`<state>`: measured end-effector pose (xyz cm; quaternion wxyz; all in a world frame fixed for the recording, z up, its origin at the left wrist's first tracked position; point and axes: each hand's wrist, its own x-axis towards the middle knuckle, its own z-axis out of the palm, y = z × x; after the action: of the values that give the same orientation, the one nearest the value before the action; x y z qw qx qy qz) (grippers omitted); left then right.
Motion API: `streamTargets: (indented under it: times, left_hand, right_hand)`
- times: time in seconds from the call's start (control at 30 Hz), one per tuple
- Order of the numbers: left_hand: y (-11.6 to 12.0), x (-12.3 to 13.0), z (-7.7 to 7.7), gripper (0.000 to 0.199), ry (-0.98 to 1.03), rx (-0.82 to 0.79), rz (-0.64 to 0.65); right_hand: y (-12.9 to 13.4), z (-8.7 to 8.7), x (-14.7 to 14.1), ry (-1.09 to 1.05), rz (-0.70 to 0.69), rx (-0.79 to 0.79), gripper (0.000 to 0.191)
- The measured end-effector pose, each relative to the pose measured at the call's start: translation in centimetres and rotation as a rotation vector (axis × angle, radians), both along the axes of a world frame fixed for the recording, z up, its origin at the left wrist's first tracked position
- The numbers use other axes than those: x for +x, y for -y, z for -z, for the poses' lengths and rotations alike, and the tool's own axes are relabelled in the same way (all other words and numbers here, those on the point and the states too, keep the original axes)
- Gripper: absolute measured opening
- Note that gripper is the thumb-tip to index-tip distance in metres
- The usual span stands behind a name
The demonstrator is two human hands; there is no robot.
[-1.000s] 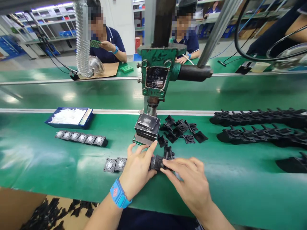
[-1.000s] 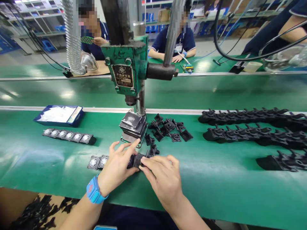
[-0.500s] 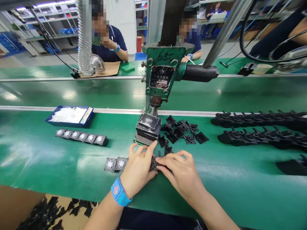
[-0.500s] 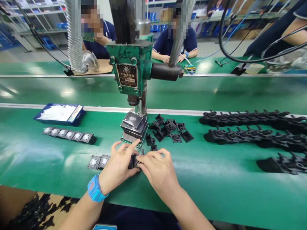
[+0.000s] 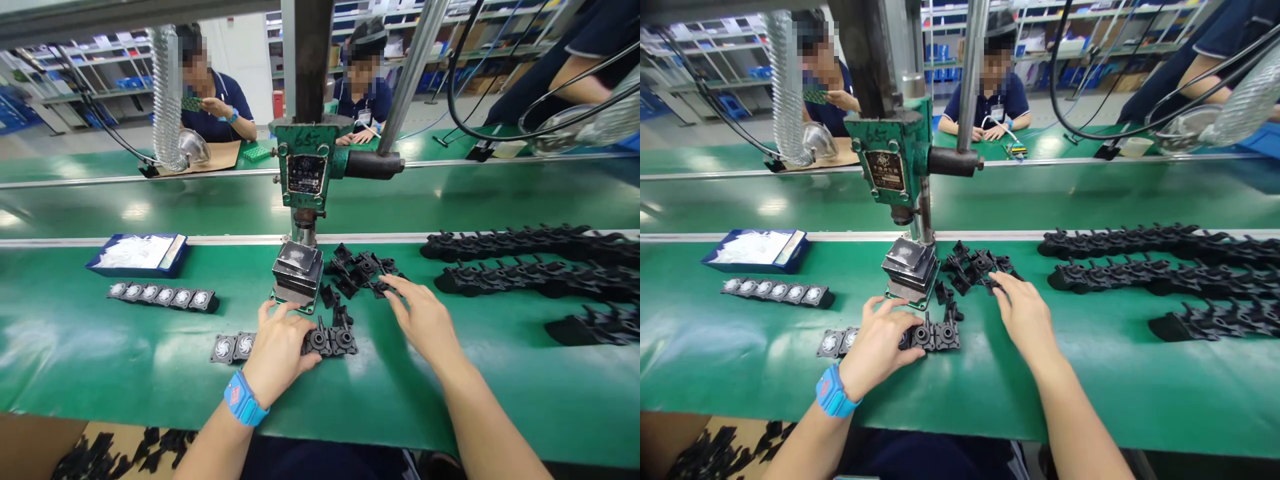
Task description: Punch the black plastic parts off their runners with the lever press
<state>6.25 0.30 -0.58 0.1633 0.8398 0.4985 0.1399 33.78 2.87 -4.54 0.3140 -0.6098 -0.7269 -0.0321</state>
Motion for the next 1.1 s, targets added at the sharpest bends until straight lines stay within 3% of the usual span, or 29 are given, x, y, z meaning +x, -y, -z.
streamTargets:
  times: [0.13,0.23,0.3,0.43,0.53,0.6,0.67,0.77,0.9,1.1]
  left_hand:
    - [0.4,-0.6,-0.2,0.049,-0.016,0.013,0.020]
    - [1.0,-1.8,-0.3,0.079,-0.024,0.043,0.015]
    - [1.3,-2.8,-0.4,0.088,-0.035,0.058,0.000]
    - [1.4,-4.2,-0.1,0.087,-0.043,0.051,-0.021]
    - [1.2,-4.5,0.2,0.081,-0.020,0.033,-0.018]
    - [1.1,-4.5,0.4,0.082,-0.001,0.023,-0.009]
    - [1.1,-4.4,0.5,0.086,0.016,0.024,-0.010]
    - [1.1,-4.4,0.5,0.093,0.031,0.027,-0.018]
    - [1.1,-4.4,0.4,0.098,0.044,0.020,-0.017]
    - [0.8,-4.4,0.7,0.097,0.067,0.005,-0.035]
  right_hand:
    - [-0.7,2.0,1.9,0.058,-0.044,-0.036,0.039]
    - [1.3,2.0,1.8,0.067,-0.042,-0.036,0.040]
    - [3.1,1.7,2.0,0.059,-0.039,-0.045,0.040]
    - [6.1,1.1,2.8,0.008,-0.056,-0.116,0.045]
    - [8.0,-0.3,2.1,-0.028,-0.016,-0.105,0.044]
    - [9.0,-2.0,0.2,-0.061,0.075,-0.034,0.039]
    - [9.4,-3.8,-2.8,-0.098,0.081,0.080,0.030]
    - [8.8,-5.3,-8.2,-0.117,-0.137,0.232,0.011]
    - [6.9,-4.7,-13.6,-0.121,-0.218,0.276,0.007]
    - [5.3,-2.9,-15.5,-0.067,-0.251,0.222,0.007]
